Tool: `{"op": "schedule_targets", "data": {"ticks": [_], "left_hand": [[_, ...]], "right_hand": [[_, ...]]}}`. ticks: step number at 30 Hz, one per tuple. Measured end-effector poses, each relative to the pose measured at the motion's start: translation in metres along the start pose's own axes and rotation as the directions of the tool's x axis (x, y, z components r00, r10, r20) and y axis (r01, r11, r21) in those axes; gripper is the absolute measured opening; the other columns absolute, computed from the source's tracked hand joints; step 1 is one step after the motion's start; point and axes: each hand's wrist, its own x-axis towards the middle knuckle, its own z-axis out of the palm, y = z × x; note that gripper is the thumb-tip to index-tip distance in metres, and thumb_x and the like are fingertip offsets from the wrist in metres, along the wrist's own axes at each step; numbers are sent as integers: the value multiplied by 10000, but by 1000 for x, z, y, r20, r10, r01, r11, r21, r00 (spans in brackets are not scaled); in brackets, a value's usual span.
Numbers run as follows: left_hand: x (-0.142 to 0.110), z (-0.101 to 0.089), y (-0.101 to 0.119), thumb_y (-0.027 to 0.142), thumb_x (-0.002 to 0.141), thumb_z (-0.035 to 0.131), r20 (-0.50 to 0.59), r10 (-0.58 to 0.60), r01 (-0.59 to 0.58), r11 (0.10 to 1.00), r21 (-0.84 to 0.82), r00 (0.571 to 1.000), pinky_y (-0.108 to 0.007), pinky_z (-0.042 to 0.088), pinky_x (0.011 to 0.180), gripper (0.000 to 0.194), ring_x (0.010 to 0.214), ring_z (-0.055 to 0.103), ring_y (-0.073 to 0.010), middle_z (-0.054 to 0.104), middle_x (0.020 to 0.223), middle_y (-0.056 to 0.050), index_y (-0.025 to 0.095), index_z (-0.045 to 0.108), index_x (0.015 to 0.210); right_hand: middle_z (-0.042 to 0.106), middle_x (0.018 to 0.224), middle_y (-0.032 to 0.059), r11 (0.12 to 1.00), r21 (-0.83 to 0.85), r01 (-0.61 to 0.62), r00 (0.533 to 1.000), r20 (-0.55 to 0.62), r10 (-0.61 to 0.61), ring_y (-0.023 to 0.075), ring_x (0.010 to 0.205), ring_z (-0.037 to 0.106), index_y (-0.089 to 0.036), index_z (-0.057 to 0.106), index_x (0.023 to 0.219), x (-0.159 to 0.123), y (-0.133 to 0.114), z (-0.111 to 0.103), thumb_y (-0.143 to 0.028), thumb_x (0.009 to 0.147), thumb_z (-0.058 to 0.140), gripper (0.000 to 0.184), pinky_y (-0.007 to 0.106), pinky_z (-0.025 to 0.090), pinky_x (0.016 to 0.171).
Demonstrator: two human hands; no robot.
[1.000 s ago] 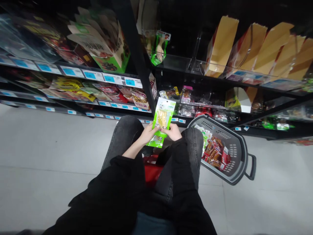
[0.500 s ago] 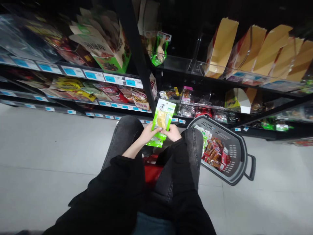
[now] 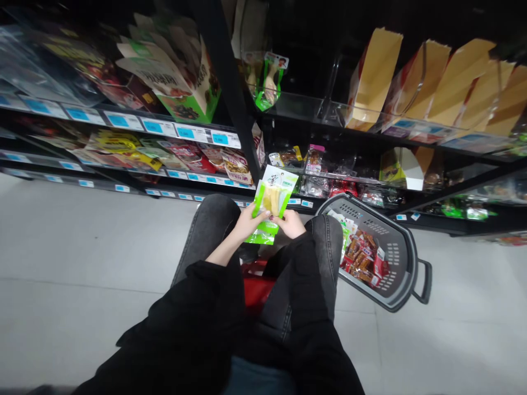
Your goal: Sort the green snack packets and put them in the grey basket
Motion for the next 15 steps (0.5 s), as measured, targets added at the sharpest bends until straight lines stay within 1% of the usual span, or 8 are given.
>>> {"op": "schedule_targets", "data": {"ticks": [3,5,7,10,13,15], "left_hand": [[1,0,-1,375,738,584,-18,-28,28,1000,13,999,-355,440,868,284,951,583,-239,618,1013,-92,143,667,880],[2,1,-2,369,733,588,-34,-40,40,999,8,999,-360,438,870,275,952,585,-246,613,1026,-100,136,675,849],[3,1,-3,371,728,593,-45,-49,49,999,-5,998,-363,438,871,285,951,587,-251,610,1035,-110,128,679,849],[3,0,-3,383,731,591,-41,-55,54,998,-14,998,-362,443,865,307,949,591,-255,611,1035,-116,121,682,862],[3,0,-3,397,729,595,-28,-40,40,999,-12,999,-361,441,870,329,963,587,-258,612,1051,-110,125,682,893],[2,1,-2,407,728,596,-24,-34,34,999,-17,999,-360,438,878,347,978,582,-258,610,1067,-109,127,680,916]], "right_hand": [[565,545,-14,999,-34,-7,1000,9,8,128,524,487,-156,687,712,0,-2,1,-479,664,623,333,241,389,531],[584,575,-6,999,-40,-2,1000,13,2,134,544,501,-157,688,744,0,-4,2,-491,699,583,353,244,389,543],[610,605,5,999,-54,4,1000,-1,-4,150,582,527,-156,686,745,0,-7,3,-499,720,557,367,253,398,572],[639,629,13,997,-72,1,999,-48,-5,170,629,558,-159,685,716,0,-9,5,-504,715,560,367,260,406,608],[648,634,9,998,-65,-3,997,-78,-3,176,650,571,-158,683,697,1,-7,5,-505,717,553,371,259,406,621],[646,631,12,998,-63,-11,997,-78,6,176,650,572,-148,677,677,2,-5,5,-504,718,546,381,260,405,626]]}}
